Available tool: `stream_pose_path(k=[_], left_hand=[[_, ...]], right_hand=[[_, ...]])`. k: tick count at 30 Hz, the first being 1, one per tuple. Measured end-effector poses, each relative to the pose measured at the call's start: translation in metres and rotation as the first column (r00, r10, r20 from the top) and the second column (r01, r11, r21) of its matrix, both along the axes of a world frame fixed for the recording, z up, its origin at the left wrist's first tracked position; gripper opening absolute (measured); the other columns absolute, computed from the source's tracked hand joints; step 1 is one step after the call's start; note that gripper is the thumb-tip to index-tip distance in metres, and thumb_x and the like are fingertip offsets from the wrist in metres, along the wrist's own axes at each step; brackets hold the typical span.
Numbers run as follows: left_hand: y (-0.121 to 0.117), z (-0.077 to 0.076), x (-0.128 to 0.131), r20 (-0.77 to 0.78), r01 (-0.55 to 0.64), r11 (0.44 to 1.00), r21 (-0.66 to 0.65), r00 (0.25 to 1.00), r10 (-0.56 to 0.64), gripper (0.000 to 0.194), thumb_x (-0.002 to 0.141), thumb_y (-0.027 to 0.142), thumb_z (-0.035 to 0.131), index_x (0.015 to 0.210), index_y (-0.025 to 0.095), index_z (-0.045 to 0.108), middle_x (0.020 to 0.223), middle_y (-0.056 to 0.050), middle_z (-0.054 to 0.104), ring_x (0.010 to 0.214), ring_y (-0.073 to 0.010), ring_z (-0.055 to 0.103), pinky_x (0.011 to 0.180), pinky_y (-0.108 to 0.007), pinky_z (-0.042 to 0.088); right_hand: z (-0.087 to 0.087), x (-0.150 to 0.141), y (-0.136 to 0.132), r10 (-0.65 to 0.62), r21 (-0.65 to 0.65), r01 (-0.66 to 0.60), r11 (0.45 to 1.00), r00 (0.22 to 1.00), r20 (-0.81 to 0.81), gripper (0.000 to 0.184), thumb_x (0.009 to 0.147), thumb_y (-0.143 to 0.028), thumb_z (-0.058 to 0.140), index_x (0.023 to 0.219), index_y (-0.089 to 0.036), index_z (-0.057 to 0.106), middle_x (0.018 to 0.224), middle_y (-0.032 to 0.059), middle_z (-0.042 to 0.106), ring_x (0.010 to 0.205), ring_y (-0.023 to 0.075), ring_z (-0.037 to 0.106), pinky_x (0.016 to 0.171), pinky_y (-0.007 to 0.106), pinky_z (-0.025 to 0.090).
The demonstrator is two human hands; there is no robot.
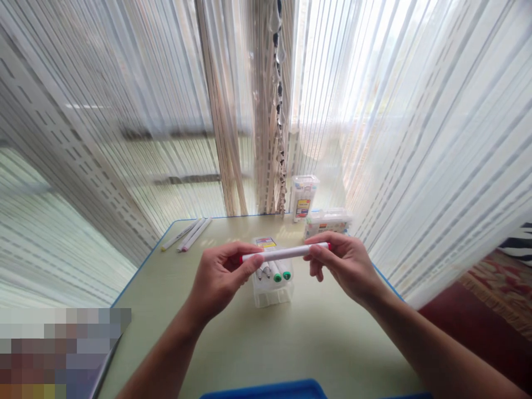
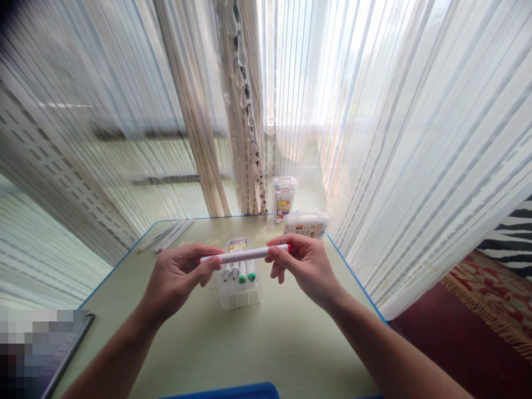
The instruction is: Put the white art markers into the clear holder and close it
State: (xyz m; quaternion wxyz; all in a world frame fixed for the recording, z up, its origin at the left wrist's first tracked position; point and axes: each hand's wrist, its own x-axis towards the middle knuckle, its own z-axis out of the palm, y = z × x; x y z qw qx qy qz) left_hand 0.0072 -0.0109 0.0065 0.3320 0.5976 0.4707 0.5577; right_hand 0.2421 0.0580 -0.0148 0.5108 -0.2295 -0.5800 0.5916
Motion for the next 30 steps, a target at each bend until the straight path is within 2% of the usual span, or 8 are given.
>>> stream_pose_path(k=[10,19,22,25,30], left_hand=[[0.0018,-0.0071,-0.0088,0.233,0.133,0.991,0.028,0.963,-0.136,0.02,0.092,0.029,0.069,0.101,0.014,0.081,0.076,-0.008,0.076,0.053,-0.01,0.058,0.05,-0.022,0.047],[0.0022,-0.0073,-0.0095,0.367,0.206,0.978,0.036,0.908,-0.204,0.023,0.091,0.025,0.066,0.1,0.011,0.081,0.076,-0.012,0.076,0.058,-0.0136,0.061,0.05,-0.022,0.048],[0.0017,-0.008,-0.0099,0.309,0.171,0.985,0.038,0.935,-0.174,0.022,0.09,0.026,0.068,0.1,0.011,0.081,0.076,-0.011,0.076,0.056,-0.0128,0.06,0.05,-0.023,0.048],[0.0008,-0.0066,-0.0085,0.179,0.098,0.995,0.022,0.979,-0.101,0.021,0.087,0.026,0.072,0.1,0.012,0.08,0.071,-0.007,0.074,0.05,-0.0101,0.056,0.048,-0.022,0.046],[-0.0002,-0.0012,-0.0034,0.032,0.022,1.0,-0.01,0.999,-0.021,0.02,0.082,0.028,0.078,0.093,0.012,0.081,0.054,0.0,0.061,0.044,-0.0066,0.047,0.041,-0.017,0.036]], right_hand=[[0.0043,0.001,0.0004,0.101,-0.138,-0.118,0.983,0.988,-0.12,0.021,0.087,-0.032,0.078,0.098,-0.015,0.081,0.075,0.0098,0.079,0.049,0.0143,0.069,0.041,0.02,0.053],[0.0084,0.0032,-0.0001,0.144,-0.174,-0.177,0.969,0.972,-0.186,0.025,0.087,-0.029,0.072,0.1,-0.011,0.081,0.077,0.014,0.08,0.049,0.0174,0.071,0.04,0.021,0.054],[0.007,0.0029,-0.0001,0.138,-0.167,-0.168,0.972,0.974,-0.178,0.023,0.087,-0.03,0.074,0.098,-0.011,0.081,0.077,0.0136,0.08,0.048,0.0173,0.071,0.039,0.02,0.054],[0.0044,0.0016,-0.0005,0.117,-0.137,-0.136,0.981,0.983,-0.139,0.02,0.085,-0.029,0.078,0.095,-0.013,0.081,0.075,0.0115,0.08,0.047,0.016,0.071,0.039,0.019,0.053],[0.0001,-0.0008,-0.0016,0.084,-0.081,-0.088,0.993,0.995,-0.05,0.02,0.08,-0.027,0.085,0.094,-0.013,0.08,0.069,0.0072,0.078,0.046,0.0141,0.07,0.039,0.018,0.053]])
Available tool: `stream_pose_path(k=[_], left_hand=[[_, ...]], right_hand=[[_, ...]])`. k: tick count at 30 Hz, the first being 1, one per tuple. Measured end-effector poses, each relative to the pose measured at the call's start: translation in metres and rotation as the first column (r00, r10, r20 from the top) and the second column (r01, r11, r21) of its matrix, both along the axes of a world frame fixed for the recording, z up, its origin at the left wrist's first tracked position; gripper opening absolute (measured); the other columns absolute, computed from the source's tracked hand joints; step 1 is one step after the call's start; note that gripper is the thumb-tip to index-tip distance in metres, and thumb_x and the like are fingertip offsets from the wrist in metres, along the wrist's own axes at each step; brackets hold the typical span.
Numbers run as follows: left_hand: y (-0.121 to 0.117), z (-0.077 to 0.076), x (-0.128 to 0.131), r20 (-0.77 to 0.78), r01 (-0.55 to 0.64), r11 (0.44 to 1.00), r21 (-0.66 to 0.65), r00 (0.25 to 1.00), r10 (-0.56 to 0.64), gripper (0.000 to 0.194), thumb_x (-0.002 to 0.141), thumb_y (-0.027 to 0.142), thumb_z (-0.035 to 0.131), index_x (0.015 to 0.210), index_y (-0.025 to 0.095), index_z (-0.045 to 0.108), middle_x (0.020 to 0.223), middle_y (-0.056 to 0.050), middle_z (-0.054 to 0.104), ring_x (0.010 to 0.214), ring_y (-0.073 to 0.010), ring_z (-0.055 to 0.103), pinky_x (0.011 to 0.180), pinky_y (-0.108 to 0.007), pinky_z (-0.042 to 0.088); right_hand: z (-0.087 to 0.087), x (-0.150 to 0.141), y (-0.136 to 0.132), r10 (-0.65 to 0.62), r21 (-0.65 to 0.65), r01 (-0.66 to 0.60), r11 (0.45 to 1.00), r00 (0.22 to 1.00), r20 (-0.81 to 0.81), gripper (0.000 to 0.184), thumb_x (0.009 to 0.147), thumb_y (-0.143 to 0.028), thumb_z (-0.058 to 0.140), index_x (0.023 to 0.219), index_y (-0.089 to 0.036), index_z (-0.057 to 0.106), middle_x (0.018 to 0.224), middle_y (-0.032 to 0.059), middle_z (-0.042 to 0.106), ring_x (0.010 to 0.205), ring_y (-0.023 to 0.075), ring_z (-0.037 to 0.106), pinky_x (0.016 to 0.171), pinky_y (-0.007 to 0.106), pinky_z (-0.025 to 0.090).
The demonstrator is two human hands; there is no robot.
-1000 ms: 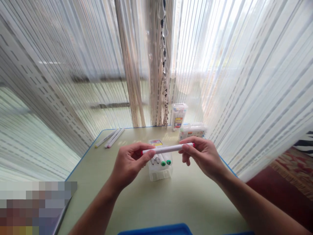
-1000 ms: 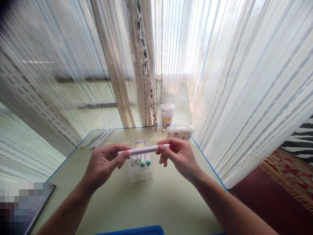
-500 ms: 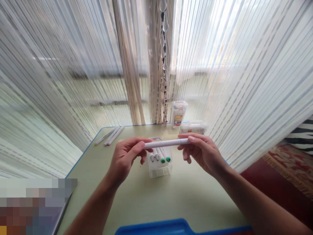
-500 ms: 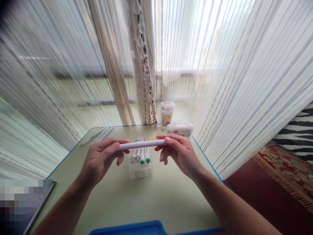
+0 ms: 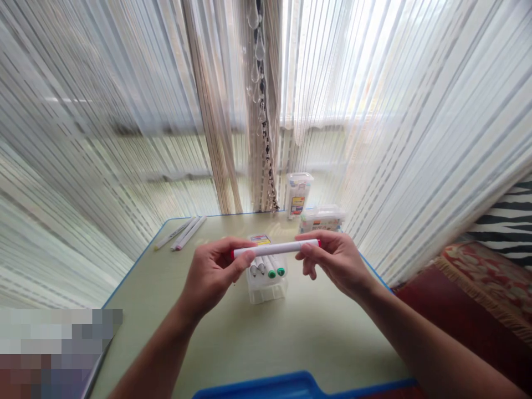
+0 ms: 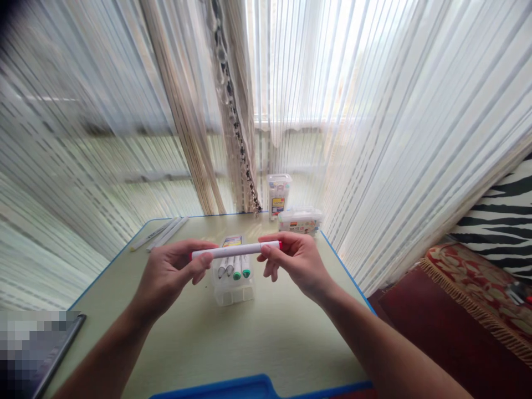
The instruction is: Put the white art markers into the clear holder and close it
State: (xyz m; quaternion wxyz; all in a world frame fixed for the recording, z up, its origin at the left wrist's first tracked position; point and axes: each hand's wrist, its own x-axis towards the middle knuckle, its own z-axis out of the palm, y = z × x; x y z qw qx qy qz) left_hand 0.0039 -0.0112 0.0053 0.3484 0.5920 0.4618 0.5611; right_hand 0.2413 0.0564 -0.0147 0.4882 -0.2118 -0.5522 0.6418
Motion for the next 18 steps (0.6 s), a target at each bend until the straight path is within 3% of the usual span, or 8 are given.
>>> stream_pose_path(k=[2,6,11,18], left_hand=[[0.0,0.0012,0.0021,-0.021,-0.016,1.0,0.01,1.0,0.016,0.017,0.079,0.027,0.08,0.088,0.012,0.081,0.05,0.003,0.056,0.043,-0.0054,0.043,0.039,-0.016,0.031],[0.0008,0.0005,0.0046,-0.038,-0.027,0.999,0.029,0.999,0.028,0.015,0.076,0.025,0.083,0.081,0.012,0.079,0.056,0.001,0.06,0.046,-0.0049,0.044,0.038,-0.015,0.029],[0.002,-0.0027,0.0034,-0.002,0.009,1.0,-0.016,1.0,-0.009,0.018,0.079,0.028,0.082,0.085,0.012,0.076,0.05,0.004,0.055,0.043,-0.0058,0.045,0.038,-0.015,0.033],[0.0008,-0.0013,-0.0001,0.066,0.069,0.997,-0.019,0.996,-0.067,0.021,0.086,0.028,0.073,0.096,0.01,0.076,0.073,-0.007,0.075,0.046,-0.0087,0.057,0.046,-0.021,0.048]], right_hand=[[-0.0008,-0.0009,-0.0003,-0.013,0.012,0.013,1.0,0.999,0.033,0.021,0.077,-0.026,0.087,0.091,-0.013,0.079,0.064,0.0058,0.076,0.045,0.0133,0.068,0.039,0.017,0.053],[-0.0009,-0.0021,-0.0003,-0.044,0.009,0.043,0.999,0.996,0.078,0.023,0.071,-0.025,0.091,0.085,-0.013,0.077,0.054,0.0022,0.071,0.042,0.011,0.064,0.04,0.016,0.051],[-0.0007,-0.0016,-0.0001,-0.022,0.004,0.021,1.0,0.997,0.072,0.021,0.078,-0.03,0.087,0.087,-0.013,0.079,0.063,0.0047,0.075,0.044,0.0123,0.067,0.04,0.017,0.052],[0.0006,0.0007,-0.0002,0.013,-0.061,-0.012,0.998,1.0,0.014,0.023,0.081,-0.034,0.084,0.092,-0.014,0.081,0.071,0.0084,0.078,0.046,0.0147,0.069,0.039,0.019,0.053]])
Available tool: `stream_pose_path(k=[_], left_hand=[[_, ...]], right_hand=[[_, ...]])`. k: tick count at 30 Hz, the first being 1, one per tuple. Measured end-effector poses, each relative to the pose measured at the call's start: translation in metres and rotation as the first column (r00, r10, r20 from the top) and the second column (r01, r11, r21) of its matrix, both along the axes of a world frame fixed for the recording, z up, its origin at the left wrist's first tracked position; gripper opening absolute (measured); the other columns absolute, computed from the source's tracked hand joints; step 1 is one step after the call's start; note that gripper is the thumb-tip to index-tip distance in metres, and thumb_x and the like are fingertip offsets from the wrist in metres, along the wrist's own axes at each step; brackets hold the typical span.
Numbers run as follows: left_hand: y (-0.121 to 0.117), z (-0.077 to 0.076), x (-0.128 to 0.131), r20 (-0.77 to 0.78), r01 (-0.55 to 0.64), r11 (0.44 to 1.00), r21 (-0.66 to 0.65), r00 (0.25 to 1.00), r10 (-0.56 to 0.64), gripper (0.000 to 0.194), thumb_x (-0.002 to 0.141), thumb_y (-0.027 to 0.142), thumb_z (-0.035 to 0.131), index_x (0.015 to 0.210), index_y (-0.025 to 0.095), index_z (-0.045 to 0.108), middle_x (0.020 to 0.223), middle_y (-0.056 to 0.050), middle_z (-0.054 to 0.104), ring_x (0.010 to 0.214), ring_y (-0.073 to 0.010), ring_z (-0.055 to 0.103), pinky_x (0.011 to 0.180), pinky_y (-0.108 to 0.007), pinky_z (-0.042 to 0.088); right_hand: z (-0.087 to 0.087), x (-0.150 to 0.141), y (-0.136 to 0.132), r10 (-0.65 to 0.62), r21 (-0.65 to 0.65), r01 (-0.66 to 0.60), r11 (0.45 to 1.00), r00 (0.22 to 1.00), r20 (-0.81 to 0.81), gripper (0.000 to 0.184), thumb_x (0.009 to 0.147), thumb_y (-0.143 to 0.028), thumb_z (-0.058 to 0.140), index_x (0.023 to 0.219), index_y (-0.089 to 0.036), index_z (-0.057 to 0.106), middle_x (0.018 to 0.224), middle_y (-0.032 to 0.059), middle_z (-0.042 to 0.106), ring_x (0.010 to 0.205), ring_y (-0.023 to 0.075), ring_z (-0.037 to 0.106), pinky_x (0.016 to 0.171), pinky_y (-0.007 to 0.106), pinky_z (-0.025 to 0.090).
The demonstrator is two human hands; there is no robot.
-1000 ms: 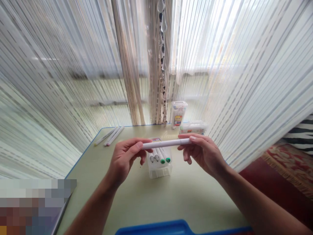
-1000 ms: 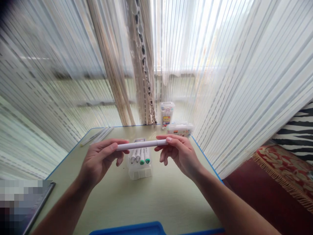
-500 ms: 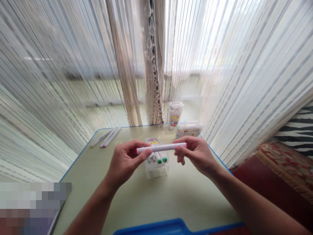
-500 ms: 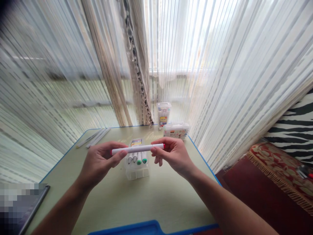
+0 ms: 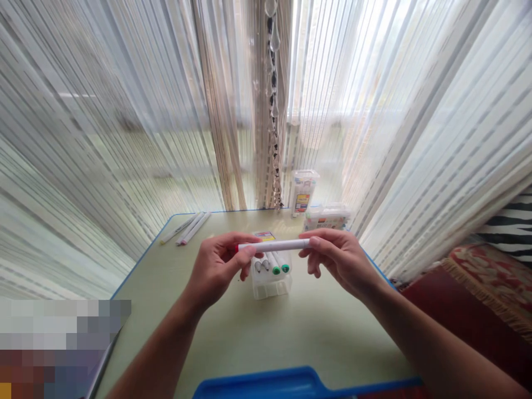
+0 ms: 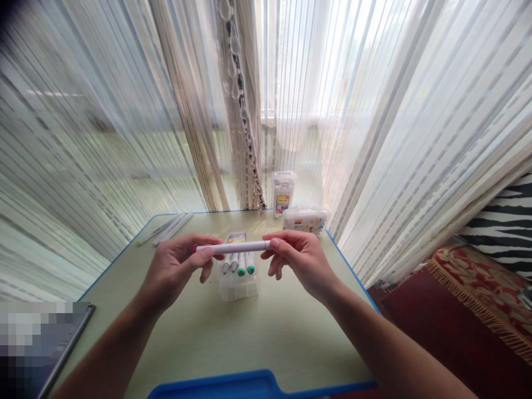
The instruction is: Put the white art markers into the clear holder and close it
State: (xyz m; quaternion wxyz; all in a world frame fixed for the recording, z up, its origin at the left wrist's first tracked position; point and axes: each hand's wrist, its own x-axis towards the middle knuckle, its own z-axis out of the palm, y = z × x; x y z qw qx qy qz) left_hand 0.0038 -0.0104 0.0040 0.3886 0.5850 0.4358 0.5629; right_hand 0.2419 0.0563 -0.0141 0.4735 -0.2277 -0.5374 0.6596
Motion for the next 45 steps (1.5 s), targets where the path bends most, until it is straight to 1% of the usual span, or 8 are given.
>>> stream_pose_path(k=[3,6,8,12,17,30,39,45], left_hand=[[0.001,-0.001,0.001,-0.014,-0.005,1.0,-0.005,1.0,0.005,0.02,0.085,0.027,0.073,0.095,0.01,0.076,0.068,-0.005,0.072,0.046,-0.0084,0.056,0.045,-0.02,0.047],[0.002,-0.002,0.004,-0.048,-0.015,1.0,-0.02,0.999,0.014,0.018,0.082,0.026,0.078,0.091,0.011,0.076,0.055,0.001,0.062,0.045,-0.0071,0.051,0.042,-0.017,0.04],[0.001,-0.002,0.004,-0.061,-0.015,1.0,-0.025,0.998,0.014,0.018,0.08,0.026,0.08,0.089,0.011,0.075,0.053,0.003,0.059,0.045,-0.0066,0.049,0.041,-0.016,0.038],[0.0,0.0,0.002,-0.044,-0.016,0.999,-0.046,0.999,0.014,0.022,0.079,0.028,0.082,0.09,0.01,0.076,0.056,0.001,0.063,0.045,-0.0074,0.051,0.042,-0.017,0.039],[0.001,0.0,-0.004,0.056,0.007,1.0,-0.017,0.998,-0.006,0.022,0.084,0.029,0.077,0.097,0.011,0.078,0.072,-0.008,0.075,0.046,-0.0089,0.055,0.045,-0.021,0.045],[0.002,0.0,-0.006,0.311,0.161,0.987,0.003,0.938,-0.154,0.024,0.09,0.025,0.068,0.103,0.009,0.081,0.08,-0.014,0.077,0.054,-0.0132,0.061,0.049,-0.024,0.047],[0.001,0.006,-0.003,0.367,0.167,0.986,0.013,0.916,-0.16,0.029,0.083,0.023,0.067,0.102,0.007,0.082,0.079,-0.018,0.078,0.055,-0.0173,0.063,0.048,-0.027,0.048],[0.0,0.002,-0.003,0.326,0.126,0.992,0.015,0.937,-0.124,0.029,0.085,0.026,0.068,0.102,0.007,0.081,0.076,-0.016,0.078,0.052,-0.0161,0.061,0.046,-0.026,0.046]], right_hand=[[-0.002,0.0,0.001,-0.015,0.029,0.014,0.999,1.0,0.01,0.023,0.079,-0.032,0.086,0.094,-0.015,0.081,0.068,0.0065,0.076,0.044,0.0135,0.067,0.039,0.02,0.052],[-0.004,0.0,0.001,-0.051,0.064,0.048,0.997,0.997,0.049,0.021,0.076,-0.028,0.089,0.091,-0.015,0.081,0.06,0.0024,0.072,0.041,0.0112,0.063,0.04,0.019,0.052],[-0.005,0.0,0.001,-0.065,0.074,0.06,0.995,0.996,0.063,0.021,0.074,-0.027,0.09,0.088,-0.015,0.081,0.057,0.0009,0.07,0.04,0.0102,0.061,0.04,0.019,0.051],[-0.004,0.0,0.001,-0.037,0.058,0.035,0.998,0.998,0.046,0.022,0.077,-0.03,0.088,0.092,-0.015,0.081,0.063,0.0029,0.073,0.041,0.0105,0.062,0.04,0.02,0.05],[0.002,0.0,0.0,-0.008,-0.016,0.008,1.0,1.0,0.003,0.025,0.08,-0.035,0.084,0.097,-0.016,0.08,0.072,0.0069,0.078,0.04,0.0123,0.063,0.038,0.022,0.05],[0.011,0.002,-0.002,0.033,-0.074,-0.039,0.996,0.996,-0.088,0.027,0.083,-0.032,0.075,0.102,-0.013,0.081,0.078,0.011,0.08,0.039,0.0146,0.063,0.036,0.024,0.049],[0.009,0.004,-0.001,0.058,-0.089,-0.068,0.994,0.993,-0.105,0.029,0.086,-0.032,0.069,0.104,-0.014,0.081,0.081,0.012,0.081,0.04,0.0153,0.064,0.036,0.025,0.05],[0.01,0.004,-0.002,0.015,-0.076,-0.021,0.997,0.997,-0.074,0.028,0.083,-0.036,0.075,0.101,-0.015,0.082,0.077,0.0113,0.081,0.038,0.0148,0.062,0.034,0.025,0.048]])
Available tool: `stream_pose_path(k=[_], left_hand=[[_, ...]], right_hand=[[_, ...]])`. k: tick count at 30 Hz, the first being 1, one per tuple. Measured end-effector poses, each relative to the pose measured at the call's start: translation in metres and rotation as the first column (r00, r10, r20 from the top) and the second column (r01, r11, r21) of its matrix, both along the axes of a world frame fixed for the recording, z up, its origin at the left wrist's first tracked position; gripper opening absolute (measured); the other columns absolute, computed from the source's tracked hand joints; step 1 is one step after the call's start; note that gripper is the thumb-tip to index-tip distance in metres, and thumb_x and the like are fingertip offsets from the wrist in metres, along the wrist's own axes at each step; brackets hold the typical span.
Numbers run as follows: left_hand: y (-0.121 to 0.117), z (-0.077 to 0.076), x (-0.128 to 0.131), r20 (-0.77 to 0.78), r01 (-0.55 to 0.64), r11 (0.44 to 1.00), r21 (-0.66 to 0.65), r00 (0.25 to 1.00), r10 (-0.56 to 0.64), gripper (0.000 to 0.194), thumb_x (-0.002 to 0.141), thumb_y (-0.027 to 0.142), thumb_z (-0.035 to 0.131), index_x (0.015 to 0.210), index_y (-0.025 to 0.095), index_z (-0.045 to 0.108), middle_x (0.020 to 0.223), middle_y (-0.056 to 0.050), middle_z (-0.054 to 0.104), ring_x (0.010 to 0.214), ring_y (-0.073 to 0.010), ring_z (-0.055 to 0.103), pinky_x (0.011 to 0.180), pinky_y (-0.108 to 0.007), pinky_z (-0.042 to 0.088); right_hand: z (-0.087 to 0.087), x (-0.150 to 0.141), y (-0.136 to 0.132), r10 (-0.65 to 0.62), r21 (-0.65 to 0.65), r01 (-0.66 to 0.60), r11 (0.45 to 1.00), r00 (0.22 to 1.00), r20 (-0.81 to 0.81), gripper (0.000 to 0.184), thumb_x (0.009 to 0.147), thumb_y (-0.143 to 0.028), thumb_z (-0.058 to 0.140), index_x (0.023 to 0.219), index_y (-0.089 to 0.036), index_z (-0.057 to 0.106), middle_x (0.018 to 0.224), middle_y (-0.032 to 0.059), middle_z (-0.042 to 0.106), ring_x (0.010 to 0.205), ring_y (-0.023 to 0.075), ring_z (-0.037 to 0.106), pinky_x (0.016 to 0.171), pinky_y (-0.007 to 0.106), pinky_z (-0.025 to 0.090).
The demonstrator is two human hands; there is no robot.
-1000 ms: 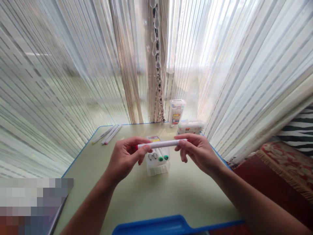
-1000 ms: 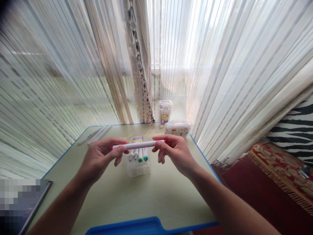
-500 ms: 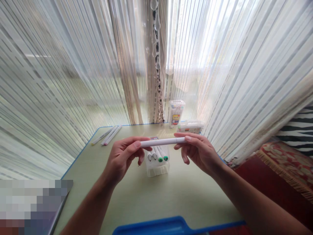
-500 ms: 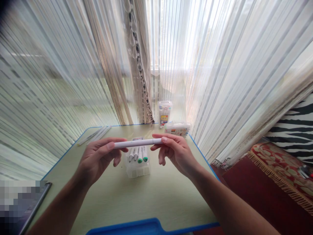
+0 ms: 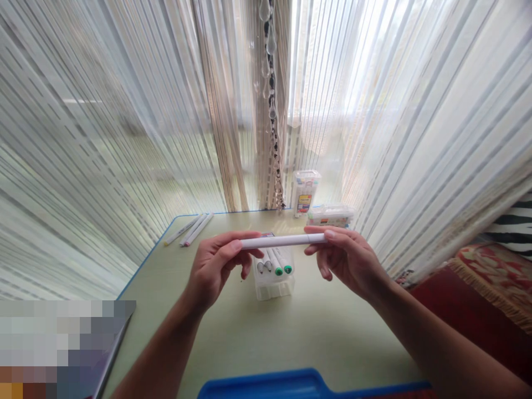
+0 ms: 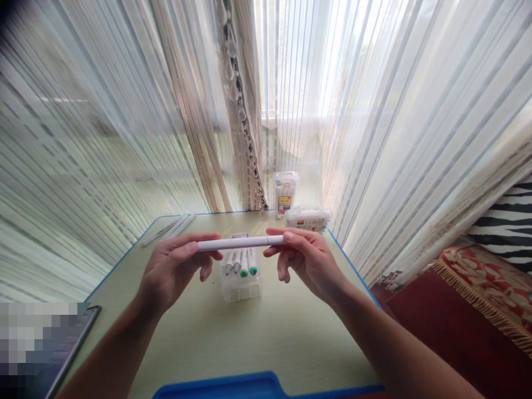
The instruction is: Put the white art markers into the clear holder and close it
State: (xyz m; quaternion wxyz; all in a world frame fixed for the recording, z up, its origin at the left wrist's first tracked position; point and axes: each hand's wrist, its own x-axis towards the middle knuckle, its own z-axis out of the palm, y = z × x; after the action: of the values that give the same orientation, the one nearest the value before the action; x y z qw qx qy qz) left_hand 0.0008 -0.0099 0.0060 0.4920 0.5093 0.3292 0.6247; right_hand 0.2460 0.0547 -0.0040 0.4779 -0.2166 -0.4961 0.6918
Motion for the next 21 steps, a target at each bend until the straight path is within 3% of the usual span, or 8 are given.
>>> stream_pose_path(k=[6,12,21], left_hand=[[-0.0007,-0.005,-0.0025,-0.137,-0.085,0.995,0.044,0.986,0.091,0.022,0.087,0.027,0.072,0.102,0.013,0.08,0.067,-0.007,0.073,0.049,-0.011,0.057,0.047,-0.023,0.045],[-0.0021,-0.0008,0.0023,-0.351,-0.172,0.984,0.047,0.92,0.177,0.024,0.082,0.031,0.078,0.096,0.011,0.079,0.052,0.001,0.059,0.043,-0.0084,0.048,0.042,-0.019,0.037],[-0.0028,0.0002,0.0073,-0.419,-0.204,0.975,0.089,0.881,0.223,0.018,0.076,0.026,0.084,0.089,0.014,0.081,0.05,0.003,0.057,0.042,-0.0057,0.044,0.038,-0.016,0.032]], right_hand=[[-0.0016,-0.0013,-0.0004,-0.024,0.055,0.023,0.998,1.0,0.015,0.024,0.079,-0.034,0.084,0.095,-0.017,0.082,0.071,0.0089,0.079,0.037,0.0128,0.062,0.035,0.022,0.048],[-0.0078,-0.0006,0.0012,-0.062,0.112,0.052,0.992,0.994,0.09,0.027,0.074,-0.034,0.09,0.092,-0.016,0.081,0.064,0.0064,0.076,0.036,0.0143,0.062,0.033,0.022,0.049],[-0.0071,-0.0008,-0.0004,-0.117,0.197,0.082,0.977,0.978,0.172,0.028,0.07,-0.032,0.092,0.086,-0.014,0.08,0.06,0.005,0.074,0.039,0.0158,0.065,0.036,0.024,0.054]])
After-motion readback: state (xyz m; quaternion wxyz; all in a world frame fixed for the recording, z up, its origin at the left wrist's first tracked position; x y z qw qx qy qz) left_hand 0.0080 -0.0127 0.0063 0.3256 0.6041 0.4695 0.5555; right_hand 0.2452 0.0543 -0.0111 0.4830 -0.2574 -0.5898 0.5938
